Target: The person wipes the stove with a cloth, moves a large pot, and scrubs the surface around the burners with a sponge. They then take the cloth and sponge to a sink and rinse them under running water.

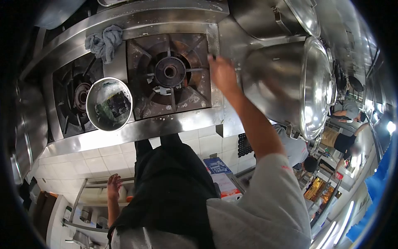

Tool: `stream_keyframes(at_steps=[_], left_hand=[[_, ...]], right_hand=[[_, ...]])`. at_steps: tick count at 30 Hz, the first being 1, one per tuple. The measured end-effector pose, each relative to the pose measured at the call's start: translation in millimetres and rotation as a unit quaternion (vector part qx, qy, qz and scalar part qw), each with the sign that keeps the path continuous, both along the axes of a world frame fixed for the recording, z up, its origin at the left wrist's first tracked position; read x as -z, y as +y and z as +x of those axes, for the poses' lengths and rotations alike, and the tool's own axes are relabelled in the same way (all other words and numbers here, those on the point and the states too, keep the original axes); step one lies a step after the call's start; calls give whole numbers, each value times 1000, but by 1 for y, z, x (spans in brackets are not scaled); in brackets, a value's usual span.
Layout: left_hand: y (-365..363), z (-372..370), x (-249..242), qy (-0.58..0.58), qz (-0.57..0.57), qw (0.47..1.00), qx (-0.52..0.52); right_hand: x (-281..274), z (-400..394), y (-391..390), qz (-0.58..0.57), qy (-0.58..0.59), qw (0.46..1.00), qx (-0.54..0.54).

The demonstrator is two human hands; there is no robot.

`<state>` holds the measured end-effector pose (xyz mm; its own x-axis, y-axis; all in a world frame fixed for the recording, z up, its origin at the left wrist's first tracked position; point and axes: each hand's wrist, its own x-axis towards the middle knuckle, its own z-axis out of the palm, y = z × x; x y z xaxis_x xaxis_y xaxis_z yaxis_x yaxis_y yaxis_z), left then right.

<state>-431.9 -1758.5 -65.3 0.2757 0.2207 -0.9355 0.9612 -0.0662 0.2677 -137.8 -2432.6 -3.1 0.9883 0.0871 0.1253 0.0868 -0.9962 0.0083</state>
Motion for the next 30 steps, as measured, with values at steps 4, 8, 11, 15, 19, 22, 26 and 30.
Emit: stream_keyframes(at_steps=[4,8,11,15,19,22,26,30], left_hand=[[-17,9,-21,-1,-2,1000,8],[-2,5,-19,6,11,999,36],[6,0,-13,3,20,1000,2],[10,-9,-6,-1,2,1000,-4],[-1,-7,-10,15,-4,1000,19],[-5,3,-26,23,8,999,46],[10,11,-22,-11,13,999,42],[24,7,-4,-37,-7,999,-15]], right_hand=[[24,121,-28,24,-50,998,42],[10,77,-14,-11,28,995,92],[2,-63,20,-41,77,993,84],[-7,-132,36,61,20,997,49],[17,-18,-1,-16,-23,997,66],[20,77,-23,30,-46,993,101],[11,51,-11,-10,-8,994,111],[9,-130,51,-36,22,989,139]])
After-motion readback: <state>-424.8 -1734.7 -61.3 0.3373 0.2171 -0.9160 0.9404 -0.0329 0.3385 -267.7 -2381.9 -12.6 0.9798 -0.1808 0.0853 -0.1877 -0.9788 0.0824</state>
